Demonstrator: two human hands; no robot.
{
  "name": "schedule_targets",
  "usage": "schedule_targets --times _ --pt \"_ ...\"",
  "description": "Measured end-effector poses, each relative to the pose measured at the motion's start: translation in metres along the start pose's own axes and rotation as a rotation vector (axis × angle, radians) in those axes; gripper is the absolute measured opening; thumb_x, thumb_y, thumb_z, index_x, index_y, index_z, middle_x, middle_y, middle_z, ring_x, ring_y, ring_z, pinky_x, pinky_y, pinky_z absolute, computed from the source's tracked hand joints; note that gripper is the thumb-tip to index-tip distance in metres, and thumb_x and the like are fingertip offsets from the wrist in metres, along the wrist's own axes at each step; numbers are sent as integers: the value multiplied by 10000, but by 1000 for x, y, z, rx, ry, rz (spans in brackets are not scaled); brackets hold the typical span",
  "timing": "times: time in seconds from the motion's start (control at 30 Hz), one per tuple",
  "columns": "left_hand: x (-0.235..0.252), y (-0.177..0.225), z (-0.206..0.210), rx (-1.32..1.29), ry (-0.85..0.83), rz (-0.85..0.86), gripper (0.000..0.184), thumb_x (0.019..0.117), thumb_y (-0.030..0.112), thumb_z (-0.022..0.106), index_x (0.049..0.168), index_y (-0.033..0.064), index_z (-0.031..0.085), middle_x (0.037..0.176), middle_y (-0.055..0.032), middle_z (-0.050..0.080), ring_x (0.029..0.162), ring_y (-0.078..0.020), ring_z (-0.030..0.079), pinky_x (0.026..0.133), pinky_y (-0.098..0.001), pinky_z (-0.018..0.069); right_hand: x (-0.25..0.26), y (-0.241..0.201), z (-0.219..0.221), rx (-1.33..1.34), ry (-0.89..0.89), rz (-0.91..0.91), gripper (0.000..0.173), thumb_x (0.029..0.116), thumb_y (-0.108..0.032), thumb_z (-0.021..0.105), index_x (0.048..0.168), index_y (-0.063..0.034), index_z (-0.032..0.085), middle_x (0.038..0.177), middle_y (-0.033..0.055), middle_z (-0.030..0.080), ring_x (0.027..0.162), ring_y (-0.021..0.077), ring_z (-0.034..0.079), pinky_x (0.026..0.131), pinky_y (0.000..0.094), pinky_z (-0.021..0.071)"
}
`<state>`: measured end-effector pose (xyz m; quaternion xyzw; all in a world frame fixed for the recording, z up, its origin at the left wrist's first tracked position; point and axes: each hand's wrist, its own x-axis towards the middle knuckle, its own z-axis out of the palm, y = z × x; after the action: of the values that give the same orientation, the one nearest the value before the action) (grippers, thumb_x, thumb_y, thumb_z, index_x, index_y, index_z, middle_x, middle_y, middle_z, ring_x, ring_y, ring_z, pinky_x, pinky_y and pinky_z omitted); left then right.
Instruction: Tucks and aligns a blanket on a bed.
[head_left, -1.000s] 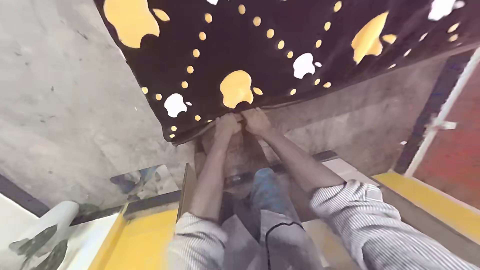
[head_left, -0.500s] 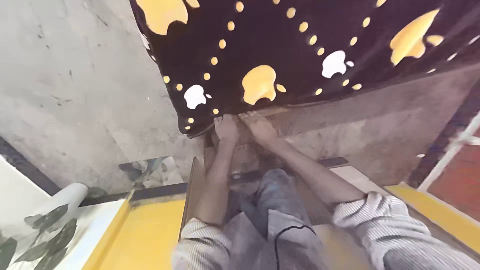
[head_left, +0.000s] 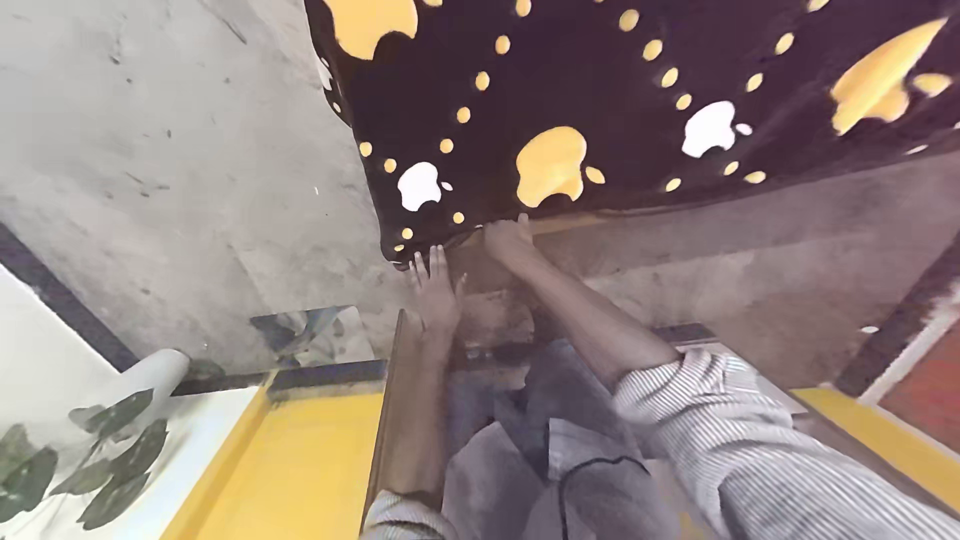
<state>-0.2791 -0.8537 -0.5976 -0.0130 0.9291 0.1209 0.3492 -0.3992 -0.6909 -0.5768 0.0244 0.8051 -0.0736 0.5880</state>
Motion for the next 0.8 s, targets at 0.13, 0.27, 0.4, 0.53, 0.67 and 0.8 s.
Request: schedule_targets --times 0.13,0.27,0.4,0.53,0.67,0.8 --pt "19 0 0 50 113 -10 624 1019 478 508 1540 137 472 1595 -72 463 1544 -385 269 1261 -617 121 -7 17 38 -4 241 -114 398 1012 -96 557 1408 -60 584 1365 162 630 1286 387 567 1075 567 438" --pt "46 7 -31 161 -123 -87 652 964 627 560 1415 156 578 1487 -74 561 1493 -371 355 1257 -615 113 -15 6 45 0 276 -153 503 981 -37 578 1478 -104 538 1465 119 580 1361 391 519 1091 549 458" --pt "84 5 -44 247 -322 -93 627 886 614 671 1285 130 670 1335 -114 656 1379 -389 486 1225 -671 147 -9 -15 48 -30 274 -218 515 1030 -73 507 1538 -146 475 1570 78 486 1452 332 433 1153 523 388" --pt "86 -27 -60 136 -398 53 669 935 692 566 1314 151 667 1336 -94 660 1383 -336 496 1244 -616 166 6 -31 40 26 257 -169 328 979 -186 626 1300 -128 659 1256 107 701 1211 318 632 1105 568 390" --pt "46 -49 -52 -6 -123 102 447 1058 399 496 1459 217 575 1501 -5 566 1481 -309 401 1255 -587 186 11 -54 12 25 60 -31 235 920 -211 681 1093 -61 733 1059 167 733 1017 368 685 1018 655 404" --pt "29 -45 -34 48 -28 -16 622 999 479 557 1547 202 461 1624 -22 420 1554 -340 252 1247 -571 226 12 -67 2 17 -50 13 267 978 -219 599 1120 -27 719 1146 192 715 1114 392 660 1060 695 357"
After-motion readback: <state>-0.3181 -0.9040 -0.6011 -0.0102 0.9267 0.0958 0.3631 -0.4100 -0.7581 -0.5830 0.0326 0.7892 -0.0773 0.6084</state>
